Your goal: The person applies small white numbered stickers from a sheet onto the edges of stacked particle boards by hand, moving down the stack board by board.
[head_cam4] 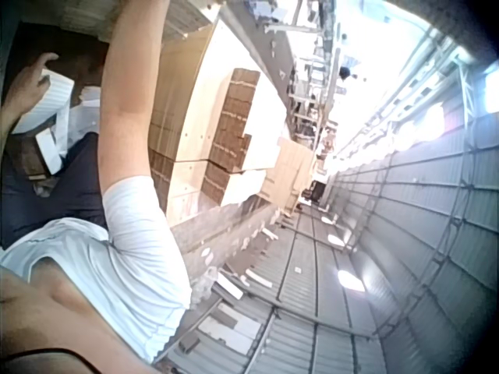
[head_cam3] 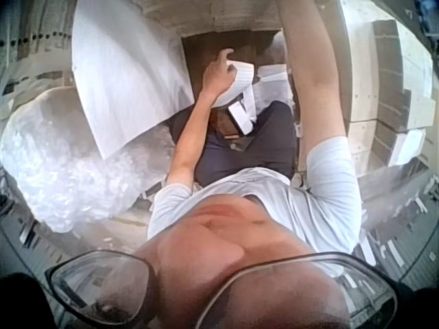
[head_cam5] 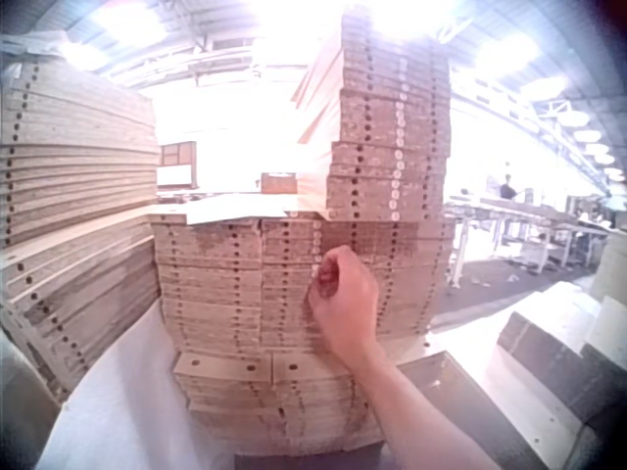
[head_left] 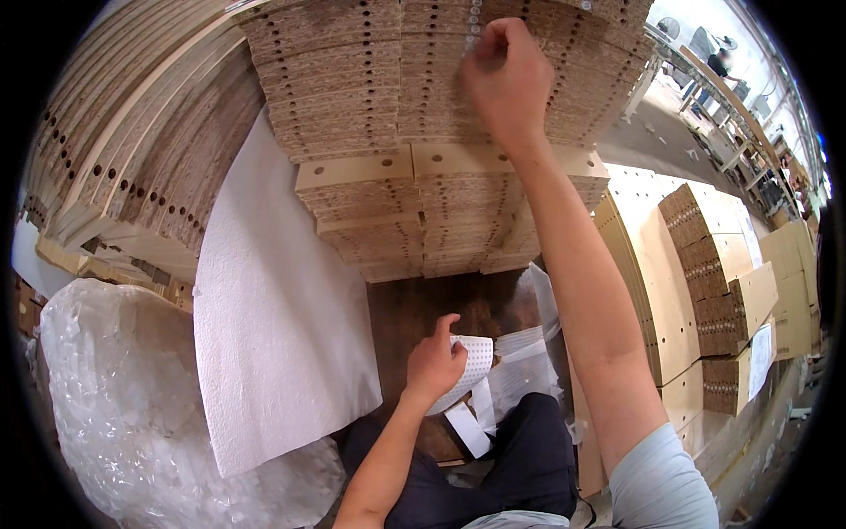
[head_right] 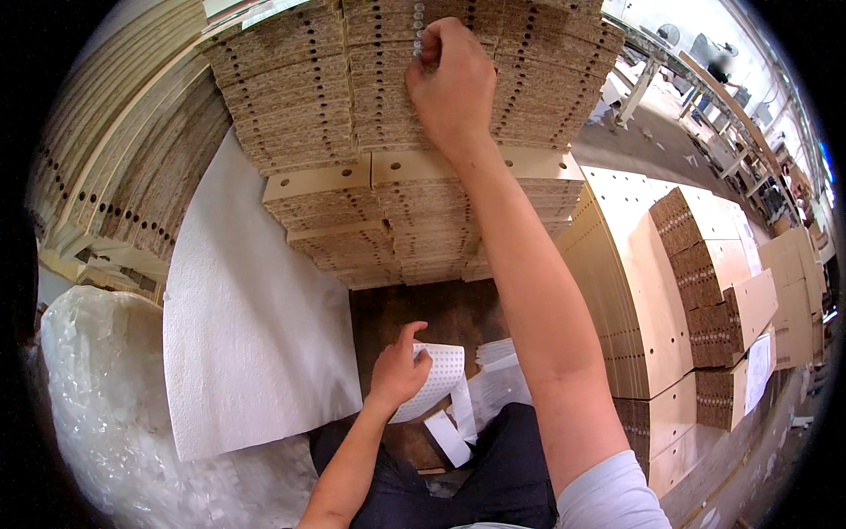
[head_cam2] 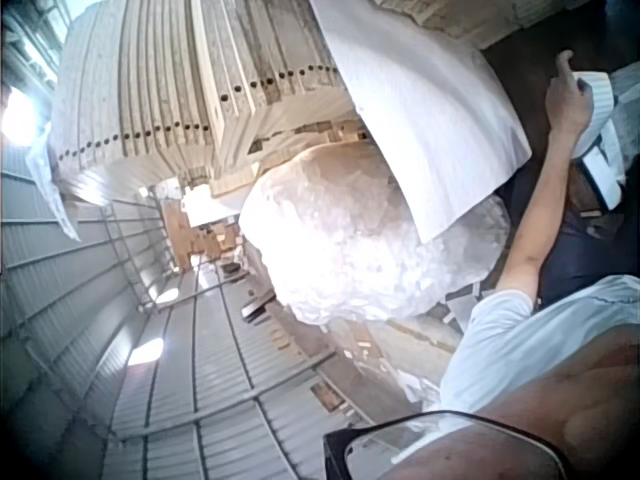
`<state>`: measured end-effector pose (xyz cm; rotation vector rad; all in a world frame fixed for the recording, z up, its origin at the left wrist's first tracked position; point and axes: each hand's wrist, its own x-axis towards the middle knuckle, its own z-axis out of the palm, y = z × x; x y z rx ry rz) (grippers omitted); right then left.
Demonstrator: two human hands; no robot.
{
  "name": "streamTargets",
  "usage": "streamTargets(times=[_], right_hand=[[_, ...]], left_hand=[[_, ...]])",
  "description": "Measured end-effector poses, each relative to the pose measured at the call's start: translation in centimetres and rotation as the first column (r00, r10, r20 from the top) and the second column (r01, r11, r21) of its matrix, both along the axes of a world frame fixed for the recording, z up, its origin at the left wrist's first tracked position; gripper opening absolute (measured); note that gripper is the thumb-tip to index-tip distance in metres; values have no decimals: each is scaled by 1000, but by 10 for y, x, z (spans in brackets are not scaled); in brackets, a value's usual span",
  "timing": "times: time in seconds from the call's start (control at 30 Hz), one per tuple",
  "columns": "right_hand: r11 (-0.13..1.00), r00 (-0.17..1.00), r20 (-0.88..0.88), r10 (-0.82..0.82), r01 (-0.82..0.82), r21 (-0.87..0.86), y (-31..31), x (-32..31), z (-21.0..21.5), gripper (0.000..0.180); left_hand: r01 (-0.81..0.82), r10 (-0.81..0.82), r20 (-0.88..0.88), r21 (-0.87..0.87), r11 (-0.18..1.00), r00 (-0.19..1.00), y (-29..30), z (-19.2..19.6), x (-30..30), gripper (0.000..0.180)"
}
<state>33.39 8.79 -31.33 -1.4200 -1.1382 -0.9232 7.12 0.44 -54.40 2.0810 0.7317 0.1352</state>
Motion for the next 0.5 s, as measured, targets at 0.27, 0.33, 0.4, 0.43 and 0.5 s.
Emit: streamTargets(times=[0.27,0.33,0.4,0.43,0.5], right_hand=[[964,961,158,-228,246,-105,3,0,-5,27],[953,949,136,-284,295,-71,3,-2,-5,26],[957,959,67,-276,281,-77,2,-4,-5,26],[966,971,11,-240,240,-97,0,-3,-3,26],[970,975,-65,-211,201,-134,-6,1,2,27]], left_hand=[[5,-7,38,37,999,999,-2,-5,-1,51],[6,-7,39,41,999,999,-2,-5,-1,51],[13,-13,10,28,1000,1000,-1,-4,-2,51],[16,-16,-2,22,1000,1000,0,-4,-1,51],[12,-12,-5,15,1000,1000,0,-6,-1,51]])
